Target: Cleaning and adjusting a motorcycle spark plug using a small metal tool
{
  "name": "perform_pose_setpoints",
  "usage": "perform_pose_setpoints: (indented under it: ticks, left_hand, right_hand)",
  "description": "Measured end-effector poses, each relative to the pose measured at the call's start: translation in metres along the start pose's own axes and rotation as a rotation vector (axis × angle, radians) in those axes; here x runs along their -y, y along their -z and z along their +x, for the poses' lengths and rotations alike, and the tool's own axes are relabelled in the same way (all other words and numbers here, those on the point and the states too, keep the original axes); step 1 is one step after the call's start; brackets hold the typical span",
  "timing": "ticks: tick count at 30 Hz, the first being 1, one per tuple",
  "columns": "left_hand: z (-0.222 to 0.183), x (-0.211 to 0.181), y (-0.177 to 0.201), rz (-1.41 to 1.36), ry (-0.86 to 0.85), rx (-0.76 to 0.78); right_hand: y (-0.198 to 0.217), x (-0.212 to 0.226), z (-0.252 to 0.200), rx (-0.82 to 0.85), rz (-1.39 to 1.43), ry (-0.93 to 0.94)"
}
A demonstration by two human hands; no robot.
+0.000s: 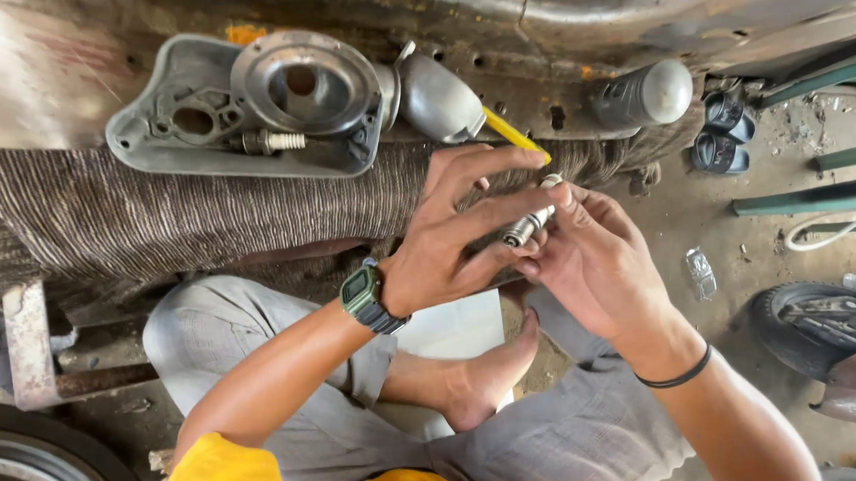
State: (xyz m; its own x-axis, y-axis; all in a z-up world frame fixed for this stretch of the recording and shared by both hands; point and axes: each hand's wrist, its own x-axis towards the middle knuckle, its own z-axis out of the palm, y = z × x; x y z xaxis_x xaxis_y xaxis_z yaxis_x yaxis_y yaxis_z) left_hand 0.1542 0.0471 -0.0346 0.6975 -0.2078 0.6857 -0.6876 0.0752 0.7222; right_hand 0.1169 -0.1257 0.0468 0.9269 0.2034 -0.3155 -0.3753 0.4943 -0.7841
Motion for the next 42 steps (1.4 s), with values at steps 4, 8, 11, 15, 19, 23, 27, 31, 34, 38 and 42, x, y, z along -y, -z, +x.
perform_pose_setpoints:
  ticks: [4, 8, 11, 15, 19, 23, 27, 31, 34, 38, 42]
  left_hand:
    - [0.009, 0.002, 0.0, -0.074, -0.012, -0.004]
    - [0.017, 0.006, 0.003, -0.144, 0.044, -0.003]
    - [0.028, 0.003, 0.006, -0.165, 0.054, 0.044]
    - [0.036, 0.003, 0.0, -0.225, 0.069, 0.033]
    - [0.037, 0.001, -0.002, -0.242, 0.126, 0.096]
    - [0.027, -0.004, 0.009, -0.2, 0.189, 0.157]
    - [0.027, -0.013, 0.017, -0.2, 0.255, 0.176]
    - [0.027, -0.023, 0.022, -0.235, 0.289, 0.191]
    - [0.026, -0.027, 0.026, -0.268, 0.314, 0.223]
    - [0.025, -0.032, 0.031, -0.311, 0.331, 0.258]
    - [0.03, -0.038, 0.037, -0.339, 0.322, 0.277]
  right_hand:
    - [0.004, 0.003, 0.007, 0.022, 0.015, -0.038]
    - [0.024, 0.003, 0.015, 0.111, -0.062, -0.089]
    - [0.02, 0.015, 0.022, 0.042, -0.609, 0.097]
    - [0.022, 0.03, 0.019, -0.071, -1.142, 0.358]
    - [0.008, 0.038, -0.004, -0.209, -1.364, 0.645]
    - [0.006, 0.029, -0.018, -0.142, -1.503, 0.872]
    - [-0.011, 0.029, -0.025, -0.142, -1.538, 0.873]
    - [-0.008, 0.024, -0.026, -0.145, -1.526, 0.871]
    - [-0.009, 0.021, -0.026, -0.136, -1.538, 0.871]
    - [-0.017, 0.019, -0.028, -0.114, -1.552, 0.841]
    - [-0.025, 0.018, -0.028, -0.1, -1.6, 0.844]
